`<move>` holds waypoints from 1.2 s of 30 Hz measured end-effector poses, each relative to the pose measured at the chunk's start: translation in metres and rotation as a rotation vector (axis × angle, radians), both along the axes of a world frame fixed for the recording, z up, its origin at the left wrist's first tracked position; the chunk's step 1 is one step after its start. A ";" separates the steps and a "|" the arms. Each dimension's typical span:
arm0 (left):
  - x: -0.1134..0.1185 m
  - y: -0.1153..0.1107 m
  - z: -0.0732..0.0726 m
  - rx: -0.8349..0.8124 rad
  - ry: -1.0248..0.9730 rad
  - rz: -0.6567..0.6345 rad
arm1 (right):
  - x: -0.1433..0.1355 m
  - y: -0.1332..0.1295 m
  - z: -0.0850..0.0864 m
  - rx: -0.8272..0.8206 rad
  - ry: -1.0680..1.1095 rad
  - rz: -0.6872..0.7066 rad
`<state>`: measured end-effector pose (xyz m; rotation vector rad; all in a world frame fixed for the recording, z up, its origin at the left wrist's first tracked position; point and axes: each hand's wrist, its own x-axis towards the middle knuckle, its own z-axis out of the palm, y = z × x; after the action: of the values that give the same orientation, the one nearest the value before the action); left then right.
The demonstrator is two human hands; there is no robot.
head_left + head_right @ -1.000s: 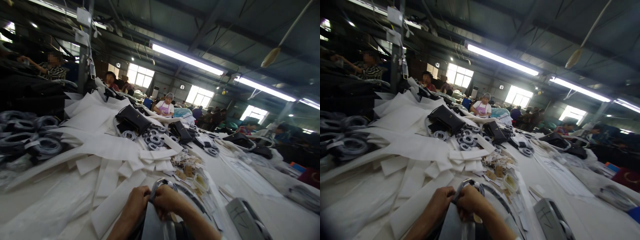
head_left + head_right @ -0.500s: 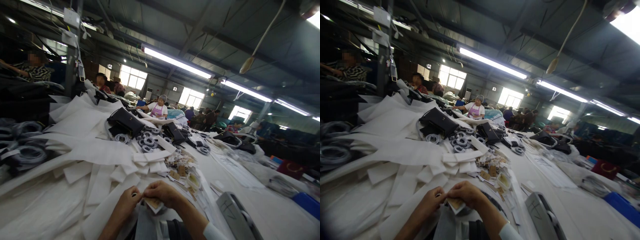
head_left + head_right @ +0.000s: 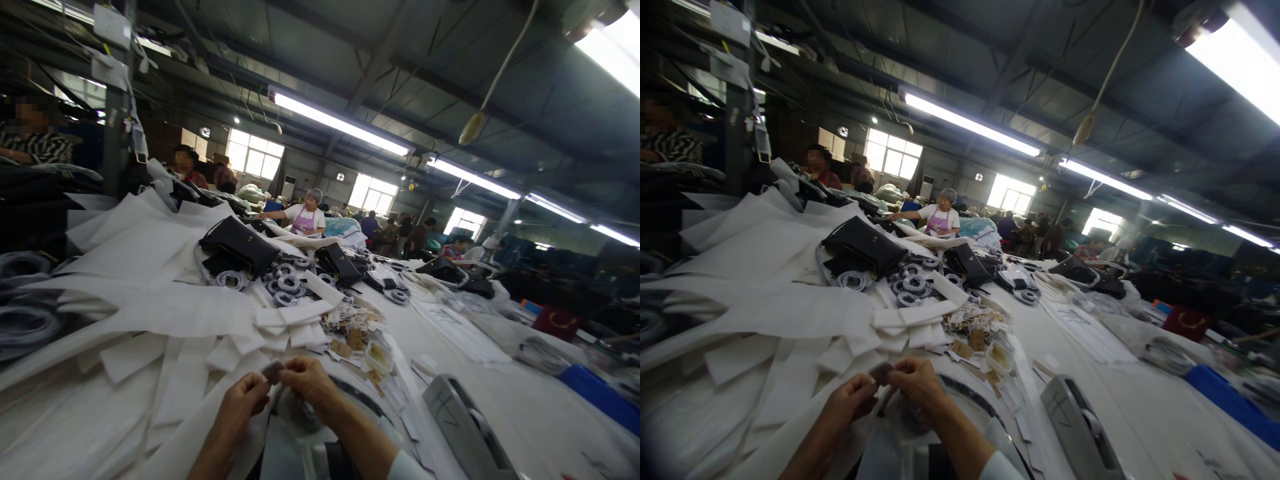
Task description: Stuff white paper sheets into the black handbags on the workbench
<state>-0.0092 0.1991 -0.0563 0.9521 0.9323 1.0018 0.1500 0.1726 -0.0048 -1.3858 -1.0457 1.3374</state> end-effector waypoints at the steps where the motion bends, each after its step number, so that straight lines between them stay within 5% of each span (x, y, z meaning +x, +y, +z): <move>1: 0.000 0.000 0.000 -0.008 -0.006 0.023 | 0.002 0.001 -0.001 0.008 -0.006 -0.004; 11: -0.006 -0.008 0.018 -0.062 -0.032 0.126 | 0.001 0.002 -0.002 -0.070 0.043 0.145; 16: -0.007 -0.006 0.013 0.008 0.098 0.096 | -0.002 0.007 0.003 -0.112 -0.189 0.244; 25: -0.003 -0.013 0.020 0.567 0.403 0.086 | -0.020 0.012 0.001 -0.169 -0.247 0.118; 28: -0.001 -0.019 0.027 0.515 0.421 0.060 | -0.020 0.011 0.002 -0.170 -0.229 0.072; 31: 0.000 -0.023 0.033 0.288 0.431 0.016 | -0.020 0.005 0.005 -0.151 -0.201 0.036; 36: -0.007 -0.019 0.037 0.132 0.373 -0.064 | -0.007 -0.006 0.010 -0.107 -0.152 0.120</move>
<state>-0.0163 0.1804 -0.0188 1.3019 1.1453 0.8532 0.1426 0.1669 0.0051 -1.5450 -1.1887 1.4090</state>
